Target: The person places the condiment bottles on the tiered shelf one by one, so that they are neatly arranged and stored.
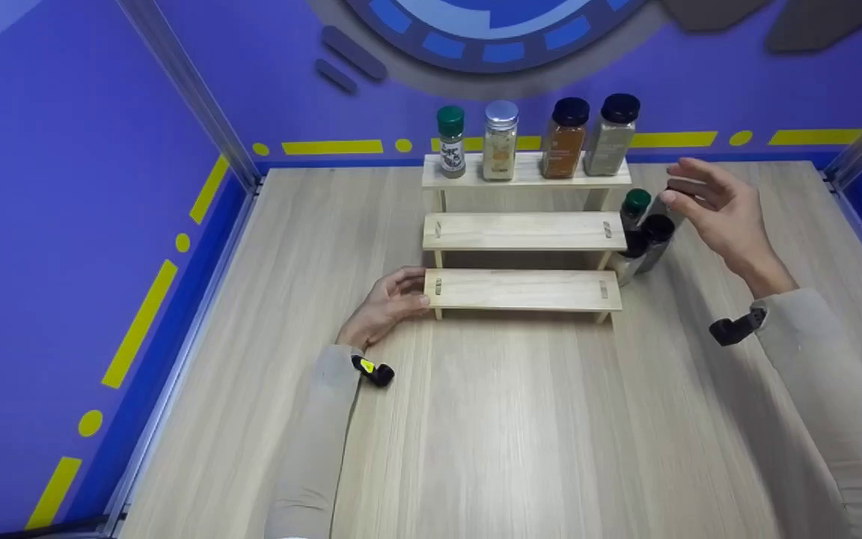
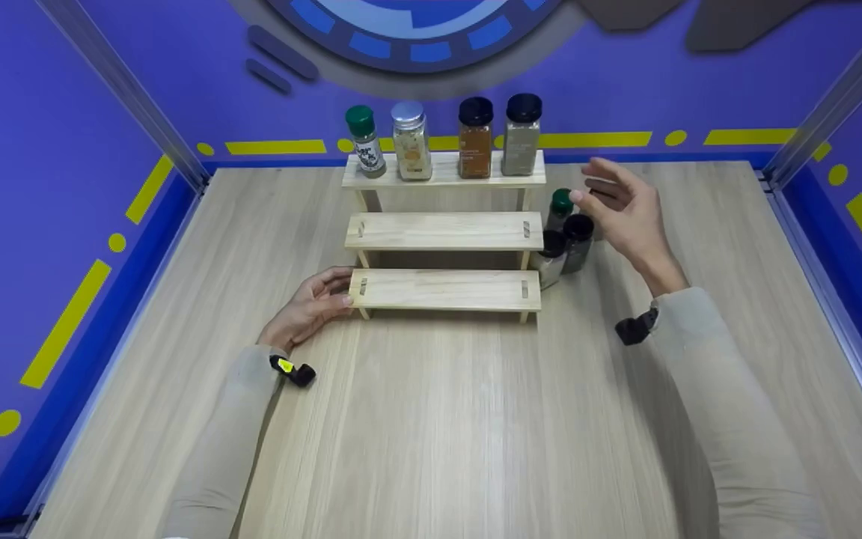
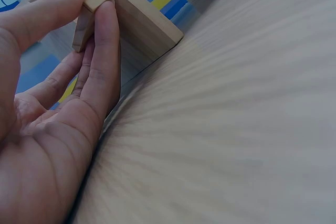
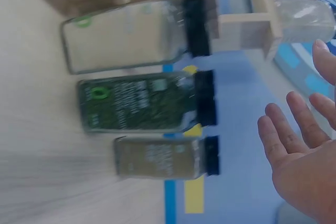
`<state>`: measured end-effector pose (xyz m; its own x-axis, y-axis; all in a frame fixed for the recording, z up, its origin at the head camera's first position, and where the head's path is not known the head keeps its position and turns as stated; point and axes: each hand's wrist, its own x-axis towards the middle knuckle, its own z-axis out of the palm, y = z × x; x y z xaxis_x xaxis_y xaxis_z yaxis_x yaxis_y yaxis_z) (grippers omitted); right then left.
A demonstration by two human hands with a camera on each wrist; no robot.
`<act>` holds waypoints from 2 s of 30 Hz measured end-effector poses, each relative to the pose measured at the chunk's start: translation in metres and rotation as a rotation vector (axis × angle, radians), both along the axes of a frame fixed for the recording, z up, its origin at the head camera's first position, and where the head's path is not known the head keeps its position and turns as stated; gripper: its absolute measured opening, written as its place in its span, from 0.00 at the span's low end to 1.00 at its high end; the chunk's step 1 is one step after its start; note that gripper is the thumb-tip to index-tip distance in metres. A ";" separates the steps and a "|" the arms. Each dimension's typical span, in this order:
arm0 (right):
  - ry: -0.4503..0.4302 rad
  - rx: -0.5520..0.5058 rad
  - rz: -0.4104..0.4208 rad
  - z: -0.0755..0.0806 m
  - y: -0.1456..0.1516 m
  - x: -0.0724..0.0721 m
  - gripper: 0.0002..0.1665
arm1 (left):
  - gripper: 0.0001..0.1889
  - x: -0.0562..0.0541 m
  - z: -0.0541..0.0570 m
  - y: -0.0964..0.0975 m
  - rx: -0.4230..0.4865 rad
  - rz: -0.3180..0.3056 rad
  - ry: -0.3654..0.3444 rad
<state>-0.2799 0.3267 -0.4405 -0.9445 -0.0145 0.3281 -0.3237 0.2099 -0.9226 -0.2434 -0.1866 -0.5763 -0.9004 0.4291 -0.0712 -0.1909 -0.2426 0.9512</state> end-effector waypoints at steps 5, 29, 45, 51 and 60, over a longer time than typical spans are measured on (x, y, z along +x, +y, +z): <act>-0.019 -0.032 0.011 -0.020 0.008 0.004 0.32 | 0.36 -0.001 -0.001 0.000 0.004 0.000 0.001; -0.180 -0.133 0.035 -0.096 0.017 0.011 0.38 | 0.36 0.000 0.002 -0.001 -0.007 0.001 -0.003; -0.220 -0.277 0.129 -0.111 0.024 0.010 0.34 | 0.36 0.001 0.002 0.002 -0.002 0.002 -0.006; -0.185 -0.270 0.097 -0.114 0.026 0.010 0.34 | 0.35 0.001 0.000 0.001 -0.008 -0.015 0.004; -0.175 -0.366 0.059 -0.107 0.023 0.010 0.32 | 0.34 0.000 0.000 0.000 -0.002 -0.010 -0.010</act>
